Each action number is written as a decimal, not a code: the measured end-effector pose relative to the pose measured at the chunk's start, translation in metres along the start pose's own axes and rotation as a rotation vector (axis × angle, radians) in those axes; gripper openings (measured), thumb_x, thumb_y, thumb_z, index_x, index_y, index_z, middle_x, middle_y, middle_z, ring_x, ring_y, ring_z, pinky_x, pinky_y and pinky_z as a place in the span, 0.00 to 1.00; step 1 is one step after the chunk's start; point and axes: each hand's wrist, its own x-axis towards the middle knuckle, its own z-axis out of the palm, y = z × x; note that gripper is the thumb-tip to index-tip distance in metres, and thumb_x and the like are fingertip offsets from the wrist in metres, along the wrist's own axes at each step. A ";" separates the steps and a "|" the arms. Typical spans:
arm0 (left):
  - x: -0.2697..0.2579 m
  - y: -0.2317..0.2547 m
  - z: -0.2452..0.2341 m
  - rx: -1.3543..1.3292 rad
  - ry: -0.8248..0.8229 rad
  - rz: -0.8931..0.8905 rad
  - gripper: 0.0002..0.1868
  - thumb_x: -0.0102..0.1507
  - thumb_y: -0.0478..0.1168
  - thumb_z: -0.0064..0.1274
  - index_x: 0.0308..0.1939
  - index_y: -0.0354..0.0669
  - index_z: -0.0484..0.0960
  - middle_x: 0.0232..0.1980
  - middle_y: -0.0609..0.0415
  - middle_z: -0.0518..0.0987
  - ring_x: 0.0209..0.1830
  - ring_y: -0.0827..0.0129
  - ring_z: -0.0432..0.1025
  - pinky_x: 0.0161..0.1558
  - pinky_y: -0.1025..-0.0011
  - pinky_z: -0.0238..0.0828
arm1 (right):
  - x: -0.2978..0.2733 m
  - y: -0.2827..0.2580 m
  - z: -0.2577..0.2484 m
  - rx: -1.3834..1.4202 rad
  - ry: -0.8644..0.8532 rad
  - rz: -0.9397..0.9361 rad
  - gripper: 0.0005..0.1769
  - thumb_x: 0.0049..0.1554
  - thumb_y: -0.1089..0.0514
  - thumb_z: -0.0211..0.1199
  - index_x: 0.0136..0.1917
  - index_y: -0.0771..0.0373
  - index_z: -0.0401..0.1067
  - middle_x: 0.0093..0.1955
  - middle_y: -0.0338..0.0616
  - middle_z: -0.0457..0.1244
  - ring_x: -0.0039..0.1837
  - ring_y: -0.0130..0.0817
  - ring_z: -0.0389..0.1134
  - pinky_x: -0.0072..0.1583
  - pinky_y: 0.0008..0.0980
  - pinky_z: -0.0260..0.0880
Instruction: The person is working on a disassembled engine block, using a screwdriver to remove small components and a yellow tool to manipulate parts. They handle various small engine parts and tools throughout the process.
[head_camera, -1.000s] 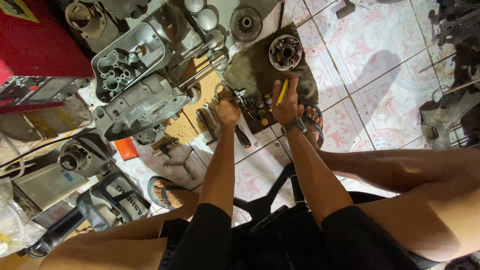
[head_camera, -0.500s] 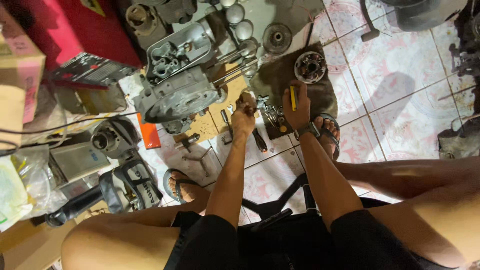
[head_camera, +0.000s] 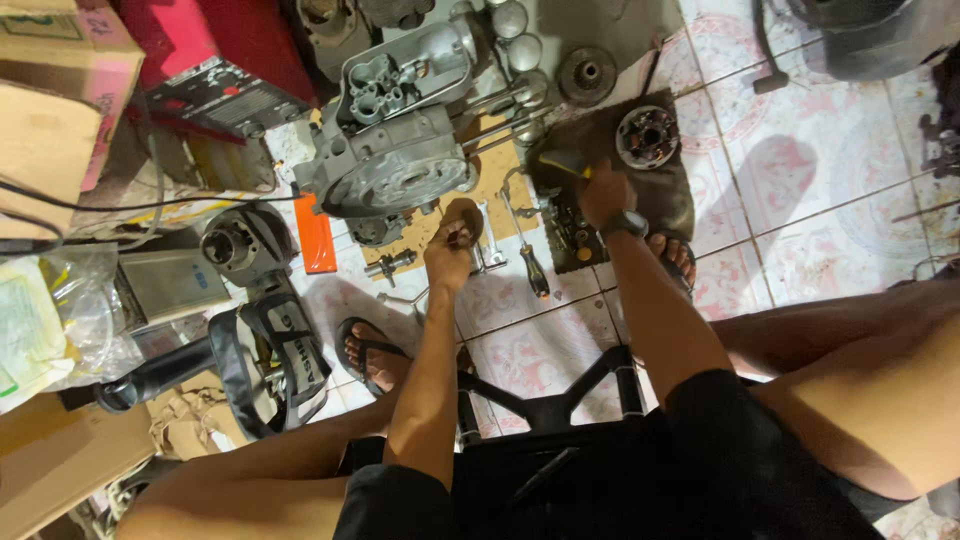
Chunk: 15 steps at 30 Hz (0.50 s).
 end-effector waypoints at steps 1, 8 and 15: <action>-0.016 0.012 -0.016 0.004 0.000 -0.010 0.14 0.59 0.48 0.50 0.48 0.54 0.80 0.45 0.50 0.81 0.52 0.57 0.73 0.54 0.62 0.70 | 0.005 -0.008 0.017 -0.001 -0.011 0.001 0.26 0.58 0.51 0.49 0.63 0.71 0.59 0.34 0.56 0.64 0.37 0.48 0.69 0.37 0.49 0.69; -0.008 -0.035 -0.047 -0.128 0.040 -0.126 0.12 0.61 0.42 0.48 0.47 0.46 0.79 0.38 0.47 0.81 0.32 0.67 0.77 0.38 0.70 0.74 | 0.010 -0.013 0.021 -0.191 0.195 -0.012 0.17 0.54 0.51 0.59 0.31 0.64 0.66 0.21 0.44 0.55 0.25 0.33 0.60 0.26 0.31 0.59; -0.012 -0.078 -0.036 -0.282 0.129 -0.189 0.11 0.62 0.40 0.47 0.44 0.40 0.79 0.34 0.48 0.80 0.27 0.71 0.76 0.27 0.75 0.73 | -0.046 -0.044 0.065 -0.536 -0.101 -0.619 0.12 0.48 0.55 0.57 0.38 0.67 0.73 0.36 0.59 0.64 0.41 0.53 0.70 0.43 0.46 0.74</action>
